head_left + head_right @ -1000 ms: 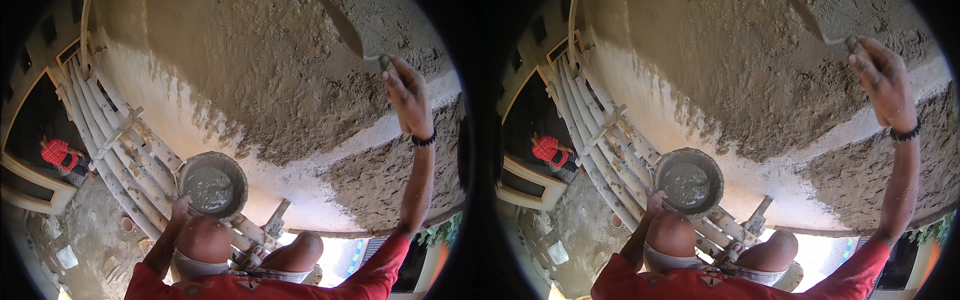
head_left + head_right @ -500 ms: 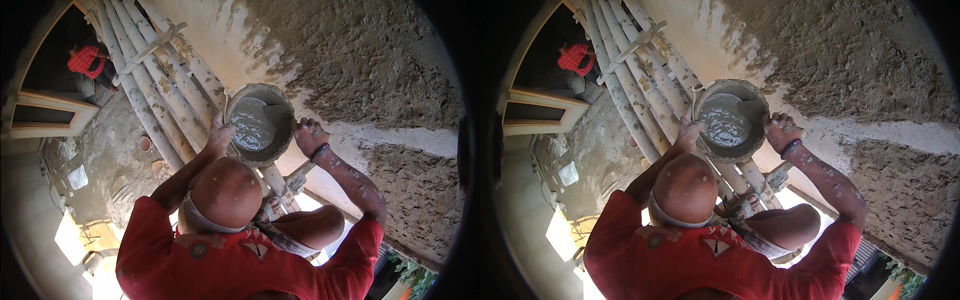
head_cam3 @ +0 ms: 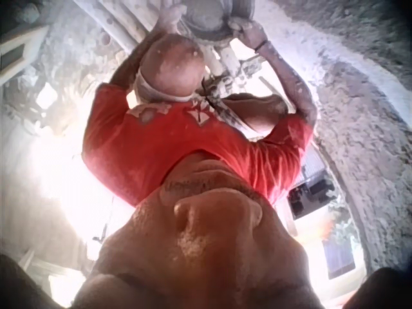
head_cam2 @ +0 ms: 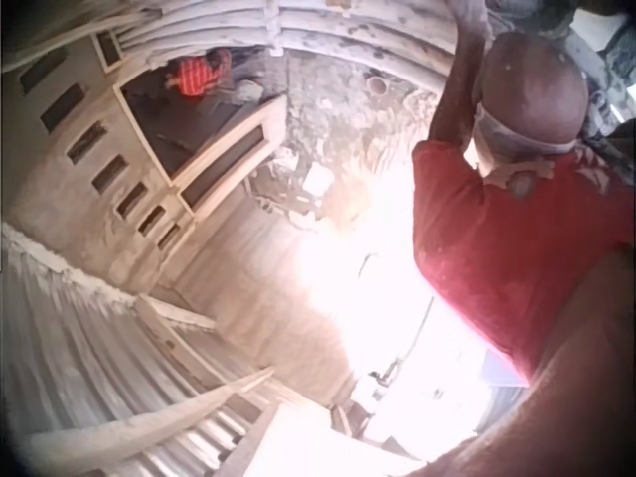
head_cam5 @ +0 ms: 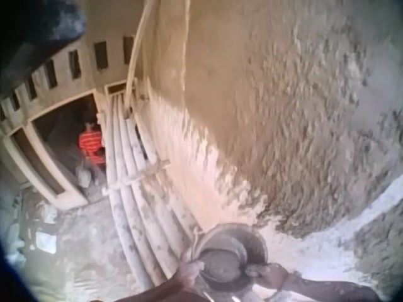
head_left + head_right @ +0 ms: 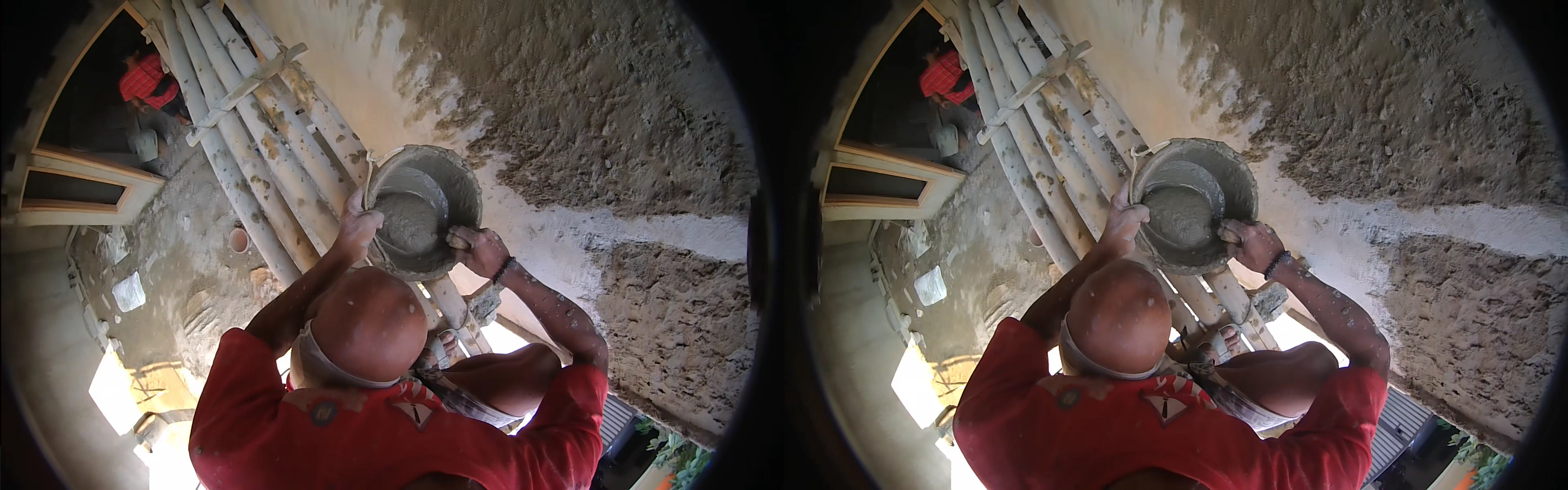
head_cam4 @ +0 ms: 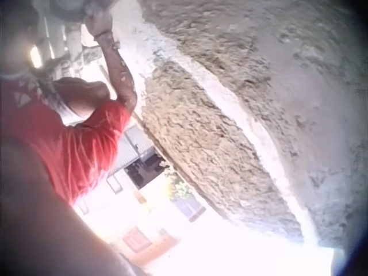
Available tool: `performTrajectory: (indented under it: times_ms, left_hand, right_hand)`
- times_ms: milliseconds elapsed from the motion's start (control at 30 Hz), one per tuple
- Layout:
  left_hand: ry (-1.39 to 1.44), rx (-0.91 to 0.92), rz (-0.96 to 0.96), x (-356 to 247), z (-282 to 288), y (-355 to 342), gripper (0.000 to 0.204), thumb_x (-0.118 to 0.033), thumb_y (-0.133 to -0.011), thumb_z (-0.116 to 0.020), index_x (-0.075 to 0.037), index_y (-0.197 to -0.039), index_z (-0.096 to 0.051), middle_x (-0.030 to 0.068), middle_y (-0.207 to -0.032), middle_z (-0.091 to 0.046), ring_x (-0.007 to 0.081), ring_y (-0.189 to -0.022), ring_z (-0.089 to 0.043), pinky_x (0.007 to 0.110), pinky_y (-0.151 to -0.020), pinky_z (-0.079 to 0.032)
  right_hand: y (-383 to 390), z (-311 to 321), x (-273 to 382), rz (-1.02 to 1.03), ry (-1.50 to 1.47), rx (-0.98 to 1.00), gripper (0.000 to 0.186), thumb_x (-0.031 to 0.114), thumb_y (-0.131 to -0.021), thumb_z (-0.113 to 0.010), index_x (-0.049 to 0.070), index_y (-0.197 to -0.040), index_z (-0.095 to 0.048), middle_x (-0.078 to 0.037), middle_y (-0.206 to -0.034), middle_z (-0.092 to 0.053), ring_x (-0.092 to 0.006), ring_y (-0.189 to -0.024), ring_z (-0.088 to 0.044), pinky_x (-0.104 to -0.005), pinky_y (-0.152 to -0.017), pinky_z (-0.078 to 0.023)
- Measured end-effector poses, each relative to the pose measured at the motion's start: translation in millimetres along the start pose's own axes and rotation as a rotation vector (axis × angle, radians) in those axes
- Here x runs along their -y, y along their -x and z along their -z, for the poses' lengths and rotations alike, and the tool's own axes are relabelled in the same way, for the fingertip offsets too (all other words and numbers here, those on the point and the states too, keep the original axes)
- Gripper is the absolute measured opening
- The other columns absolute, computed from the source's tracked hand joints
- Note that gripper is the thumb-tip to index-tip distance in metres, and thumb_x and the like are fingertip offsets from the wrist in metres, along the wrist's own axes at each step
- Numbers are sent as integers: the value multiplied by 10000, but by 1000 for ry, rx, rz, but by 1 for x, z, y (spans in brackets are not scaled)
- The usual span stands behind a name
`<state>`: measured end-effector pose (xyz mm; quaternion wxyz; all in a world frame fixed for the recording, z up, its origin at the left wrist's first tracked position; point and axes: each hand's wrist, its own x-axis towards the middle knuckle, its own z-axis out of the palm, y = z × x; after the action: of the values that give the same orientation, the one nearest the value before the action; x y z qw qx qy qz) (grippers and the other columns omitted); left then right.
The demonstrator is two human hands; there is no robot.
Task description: The person applies mortar from a bucket onto a wall using a trowel while standing on scaffolding. They then use a long wooden board to level and smooth the applied mortar across the wall surface.
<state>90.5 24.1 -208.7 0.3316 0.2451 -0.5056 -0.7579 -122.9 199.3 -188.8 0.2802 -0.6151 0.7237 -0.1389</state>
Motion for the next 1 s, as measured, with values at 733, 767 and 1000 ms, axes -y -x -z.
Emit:
performTrajectory:
  times_ms: [733,767,1000]
  left_hand:
    - [-75,-206,240,-38,6,6,372,-26,-553,-530,8,-924,-538,70,-861,-539,219,-835,-499,308,-773,-427]
    - [-76,-211,225,-39,4,6,378,-33,-549,-533,12,-924,-535,77,-869,-538,226,-839,-498,312,-783,-428]
    - [27,-269,238,-21,5,1,383,-24,-543,-520,12,-925,-525,104,-923,-552,229,-864,-506,311,-798,-436]
  right_hand:
    - [58,369,235,282,170,-308,337,132,-714,-773,7,-954,-573,-60,-836,-608,-147,-717,-594,-263,-613,-475]
    - [60,378,235,338,177,-316,319,137,-730,-766,4,-956,-583,-47,-825,-607,-124,-704,-589,-248,-586,-474]
    - [81,468,184,-103,311,-1086,352,247,-894,-588,18,-1162,-576,-51,-749,-591,-78,-520,-503,-190,-428,-434]
